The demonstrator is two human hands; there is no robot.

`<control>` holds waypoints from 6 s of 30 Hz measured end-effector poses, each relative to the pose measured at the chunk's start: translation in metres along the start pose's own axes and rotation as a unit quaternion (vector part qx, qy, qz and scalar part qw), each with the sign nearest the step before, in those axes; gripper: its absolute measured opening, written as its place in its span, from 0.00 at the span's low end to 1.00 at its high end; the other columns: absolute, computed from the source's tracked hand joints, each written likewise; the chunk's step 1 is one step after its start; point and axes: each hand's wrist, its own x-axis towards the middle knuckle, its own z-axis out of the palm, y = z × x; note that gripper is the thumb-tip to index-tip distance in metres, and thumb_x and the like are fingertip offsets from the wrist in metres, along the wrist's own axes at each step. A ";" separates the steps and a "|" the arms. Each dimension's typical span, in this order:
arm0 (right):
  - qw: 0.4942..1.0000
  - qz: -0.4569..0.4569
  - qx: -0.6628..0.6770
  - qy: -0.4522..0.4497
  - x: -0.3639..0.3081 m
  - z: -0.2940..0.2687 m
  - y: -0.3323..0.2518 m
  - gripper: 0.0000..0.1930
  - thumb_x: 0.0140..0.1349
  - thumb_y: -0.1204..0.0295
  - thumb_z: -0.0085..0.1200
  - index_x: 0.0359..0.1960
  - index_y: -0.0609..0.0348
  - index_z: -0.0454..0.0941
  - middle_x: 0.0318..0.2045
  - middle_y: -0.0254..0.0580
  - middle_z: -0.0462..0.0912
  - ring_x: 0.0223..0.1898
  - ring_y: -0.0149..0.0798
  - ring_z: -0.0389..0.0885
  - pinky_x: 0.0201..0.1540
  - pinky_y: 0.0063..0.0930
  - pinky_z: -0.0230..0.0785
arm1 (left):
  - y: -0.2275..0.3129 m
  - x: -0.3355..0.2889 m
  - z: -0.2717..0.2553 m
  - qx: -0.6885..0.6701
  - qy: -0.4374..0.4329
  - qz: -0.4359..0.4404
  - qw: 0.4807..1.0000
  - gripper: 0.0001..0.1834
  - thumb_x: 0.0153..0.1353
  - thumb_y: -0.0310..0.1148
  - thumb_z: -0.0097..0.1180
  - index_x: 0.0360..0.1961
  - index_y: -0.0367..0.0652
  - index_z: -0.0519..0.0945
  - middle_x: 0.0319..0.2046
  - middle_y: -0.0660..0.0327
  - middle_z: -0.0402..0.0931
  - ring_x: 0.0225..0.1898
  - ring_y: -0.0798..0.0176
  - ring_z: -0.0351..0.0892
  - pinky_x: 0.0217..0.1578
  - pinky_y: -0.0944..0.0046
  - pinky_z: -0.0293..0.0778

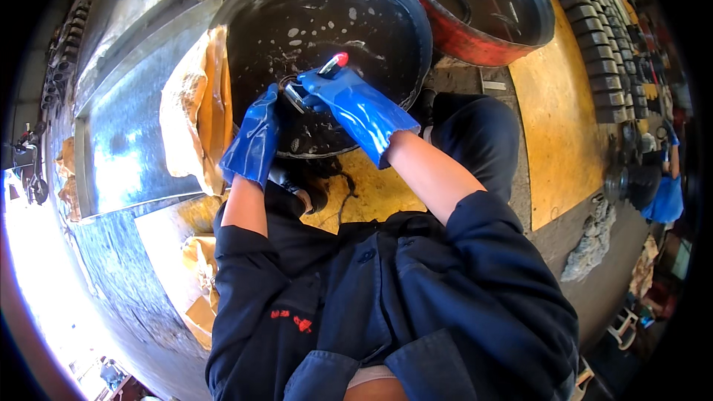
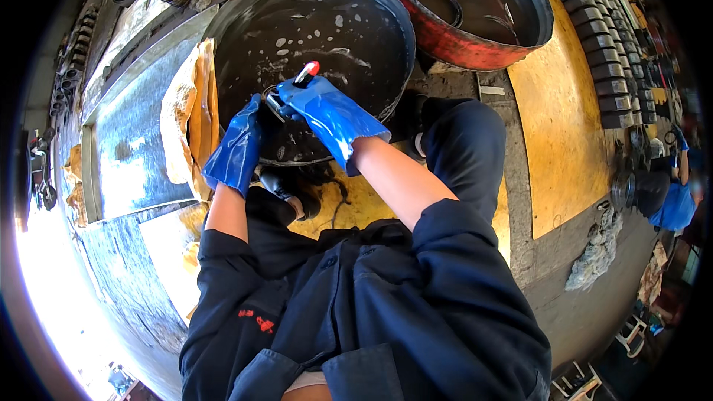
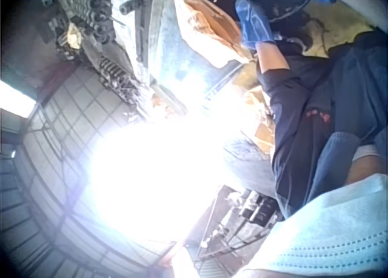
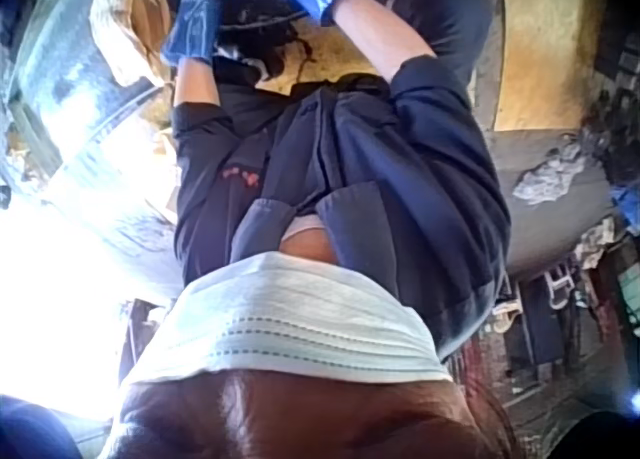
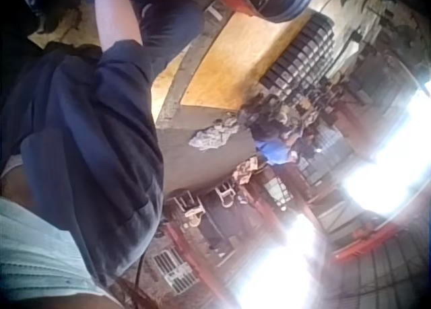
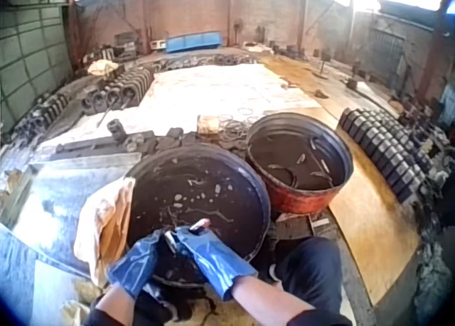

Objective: The person cleans metal rings in a basin of liquid, using a brush to scrub the surfaces and a cloth to wipe them.

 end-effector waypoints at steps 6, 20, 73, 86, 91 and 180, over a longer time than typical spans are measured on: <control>0.958 -0.017 -0.287 -0.024 -0.015 -0.006 0.008 0.20 0.69 0.53 0.61 0.45 0.59 0.89 0.34 0.51 0.90 0.33 0.40 0.86 0.43 0.37 0.78 | 0.005 -0.008 0.000 0.035 -0.054 0.056 0.996 0.19 0.77 0.39 0.60 0.57 0.35 0.85 0.51 0.51 0.89 0.52 0.51 0.89 0.58 0.50 0.82; 0.895 -0.221 -0.335 0.193 0.010 -0.035 0.070 0.16 0.68 0.57 0.61 0.52 0.46 0.88 0.51 0.49 0.90 0.54 0.56 0.88 0.60 0.47 0.80 | 0.017 -0.020 0.014 0.052 -0.004 0.018 0.998 0.19 0.77 0.41 0.57 0.56 0.37 0.85 0.49 0.51 0.90 0.49 0.52 0.90 0.51 0.51 0.86; 0.804 -0.378 -0.458 0.020 -0.029 0.004 0.044 0.20 0.62 0.65 0.67 0.57 0.42 0.83 0.53 0.39 0.88 0.50 0.52 0.89 0.50 0.43 0.84 | 0.033 -0.062 0.030 0.056 -0.008 0.128 0.990 0.10 0.74 0.30 0.60 0.50 0.38 0.87 0.45 0.55 0.90 0.47 0.59 0.89 0.55 0.59 0.83; 0.785 -0.307 -0.529 0.096 -0.037 -0.063 0.073 0.19 0.65 0.67 0.63 0.59 0.43 0.83 0.57 0.42 0.87 0.55 0.53 0.88 0.54 0.44 0.83 | 0.022 -0.055 0.053 0.741 0.001 0.535 0.406 0.08 0.70 0.38 0.67 0.46 0.48 0.90 0.40 0.57 0.90 0.44 0.54 0.89 0.49 0.60 0.83; 0.796 -0.276 -0.525 0.123 -0.040 -0.056 0.074 0.16 0.64 0.66 0.64 0.54 0.44 0.84 0.52 0.41 0.88 0.53 0.51 0.88 0.53 0.45 0.82 | 0.072 -0.103 0.039 0.506 0.165 0.392 0.751 0.13 0.71 0.39 0.71 0.48 0.41 0.90 0.38 0.53 0.90 0.37 0.59 0.88 0.44 0.63 0.82; 0.828 0.046 -0.558 0.031 -0.026 -0.045 0.041 0.20 0.70 0.55 0.58 0.56 0.50 0.89 0.57 0.48 0.89 0.59 0.52 0.88 0.60 0.47 0.81 | -0.017 -0.001 -0.023 0.736 -0.023 0.086 0.671 0.20 0.65 0.39 0.73 0.56 0.45 0.87 0.47 0.58 0.90 0.47 0.56 0.89 0.51 0.54 0.83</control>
